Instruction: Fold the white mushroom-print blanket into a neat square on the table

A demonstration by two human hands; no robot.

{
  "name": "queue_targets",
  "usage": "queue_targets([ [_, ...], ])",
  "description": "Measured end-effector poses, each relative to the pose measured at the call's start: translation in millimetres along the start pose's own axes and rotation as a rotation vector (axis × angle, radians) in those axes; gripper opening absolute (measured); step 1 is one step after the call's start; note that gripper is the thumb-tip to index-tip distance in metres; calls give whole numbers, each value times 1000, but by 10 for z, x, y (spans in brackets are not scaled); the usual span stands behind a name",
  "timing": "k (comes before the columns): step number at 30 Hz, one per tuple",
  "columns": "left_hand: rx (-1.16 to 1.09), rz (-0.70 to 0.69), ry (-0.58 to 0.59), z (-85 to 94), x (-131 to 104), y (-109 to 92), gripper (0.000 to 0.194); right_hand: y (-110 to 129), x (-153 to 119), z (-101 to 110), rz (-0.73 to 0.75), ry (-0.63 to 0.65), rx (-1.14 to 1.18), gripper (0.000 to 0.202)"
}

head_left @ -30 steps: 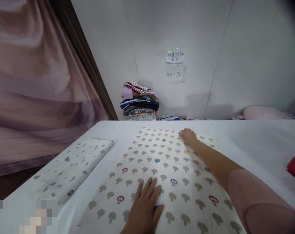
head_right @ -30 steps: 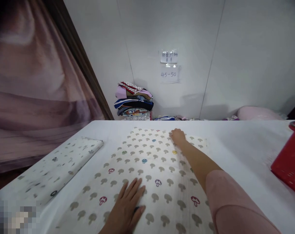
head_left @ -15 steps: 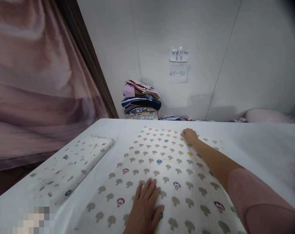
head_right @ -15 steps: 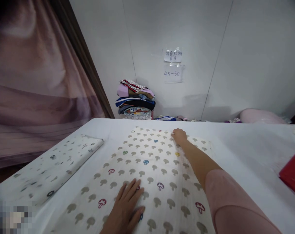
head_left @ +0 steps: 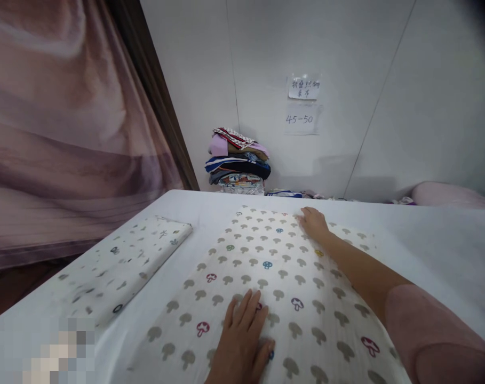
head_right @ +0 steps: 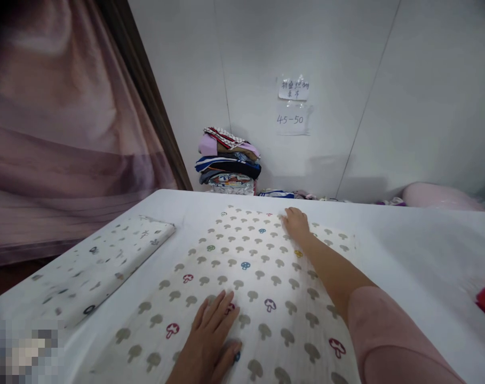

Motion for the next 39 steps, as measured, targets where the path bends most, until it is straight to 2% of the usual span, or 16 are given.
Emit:
queue_targets([
  [3, -4, -38, 35, -6, 2, -18, 52, 168, -30, -163, 155, 182, 72, 49],
  [5, -21, -45, 63, -29, 1, -30, 55, 229, -37, -249, 158, 293, 77, 51],
  [6, -30, -38, 72, -40, 0, -31, 55, 246, -33, -267, 136, 310, 67, 51],
  [8, -46, -15, 75, -54, -4, -28, 54, 279, -28, -268, 103, 292, 38, 53],
  [11, -59, -1, 74, -53, -2, -26, 54, 349, -50, -266, 136, 266, 10, 57],
  [15, -43, 7, 65, -19, 17, -34, 52, 368, -106, -317, 115, 338, 24, 61],
  [19, -30, 55, 22, 13, 31, -28, 48, 421, -170, -322, 133, 329, 36, 66],
  [23, -10, 10, 50, -17, 22, -39, 50, 492, -216, -338, 151, 385, 79, 64],
  [25, 5, -10, 51, -40, 6, -38, 52, 474, -218, -319, 130, 390, 77, 64],
  [29, 16, -39, 46, -91, -31, -38, 55, 300, -245, -212, 90, 311, 33, 66],
  [32, -13, -25, 61, -113, -41, -28, 56, 146, -274, -181, 21, 349, 33, 66],
  [35, -59, -9, 76, -103, -34, -34, 55, 99, -258, -137, 18, 379, 53, 63],
  [37, -95, -3, 86, -84, -29, -52, 53, 41, -238, -39, 10, 325, 42, 59],
  [39, -142, 10, 92, -62, -31, -52, 52, -124, -253, 117, -57, 239, 3, 54],
])
Point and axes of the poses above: each hand's wrist, its own x-axis towards the middle knuckle, its own z-axis out of the back of the hand, y = z × x, the point moved 5 cm from there along x, towards the middle knuckle, and after that the axes turned 14 degrees about x, right-handed, at the moved point
